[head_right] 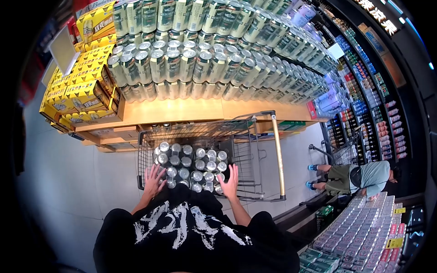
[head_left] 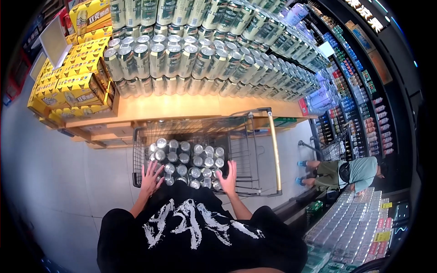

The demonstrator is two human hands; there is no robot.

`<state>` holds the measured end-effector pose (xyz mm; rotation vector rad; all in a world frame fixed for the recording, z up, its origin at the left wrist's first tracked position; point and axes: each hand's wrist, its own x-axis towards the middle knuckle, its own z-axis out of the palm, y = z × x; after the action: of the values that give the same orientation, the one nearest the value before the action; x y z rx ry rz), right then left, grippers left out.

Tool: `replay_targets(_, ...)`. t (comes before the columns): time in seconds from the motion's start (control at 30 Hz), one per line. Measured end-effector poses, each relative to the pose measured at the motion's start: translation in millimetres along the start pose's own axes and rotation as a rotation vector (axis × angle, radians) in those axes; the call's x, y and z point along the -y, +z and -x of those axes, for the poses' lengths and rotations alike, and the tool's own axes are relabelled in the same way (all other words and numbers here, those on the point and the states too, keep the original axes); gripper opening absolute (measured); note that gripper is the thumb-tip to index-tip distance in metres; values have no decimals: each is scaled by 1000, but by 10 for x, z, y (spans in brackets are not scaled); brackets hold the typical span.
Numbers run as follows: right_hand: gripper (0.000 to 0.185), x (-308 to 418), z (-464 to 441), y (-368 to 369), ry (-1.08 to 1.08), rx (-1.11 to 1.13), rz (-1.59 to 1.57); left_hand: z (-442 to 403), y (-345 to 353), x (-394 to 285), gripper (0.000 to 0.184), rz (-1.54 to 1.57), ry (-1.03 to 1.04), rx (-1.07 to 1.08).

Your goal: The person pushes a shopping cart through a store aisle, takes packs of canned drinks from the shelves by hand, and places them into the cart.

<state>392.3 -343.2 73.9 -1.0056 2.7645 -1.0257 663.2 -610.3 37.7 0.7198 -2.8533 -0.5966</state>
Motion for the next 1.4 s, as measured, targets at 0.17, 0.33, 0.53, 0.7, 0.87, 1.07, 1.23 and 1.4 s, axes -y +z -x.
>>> replay_targets(0.17, 61, -292, -552, -1098, -35, -550, 309, 608, 336, 383, 73, 325, -356, 149)
replay_targets(0.33, 58, -1084, -769, -1919, 521, -257, 354, 1073, 779, 743, 68, 44, -161, 312)
replay_targets(0.53, 46, -1477, -792, -2051, 833, 169, -217, 553, 920, 532, 45, -106, -478, 667)
replay_targets(0.7, 47, -1527, -815, -2150, 817, 265, -315, 380, 953, 274, 82, -78, -725, 799)
replay_targets(0.87, 54, -1839, -771, -1994, 749, 171, -119, 743, 956, 88, 86, -144, -569, 675)
replay_targets(1.07, 41, -1903, -735, -1867, 716, 80, -13, 671, 829, -87, 92, -285, -528, 815)
replay_targets(1.23, 46, -1479, -506, -2088, 812, 97, 39, 757, 914, 121, 95, -127, -497, 764)
replay_targets(1.4, 47, -1544, -289, -2057, 730, 62, 70, 802, 1116, 407, 101, -228, -310, 732)
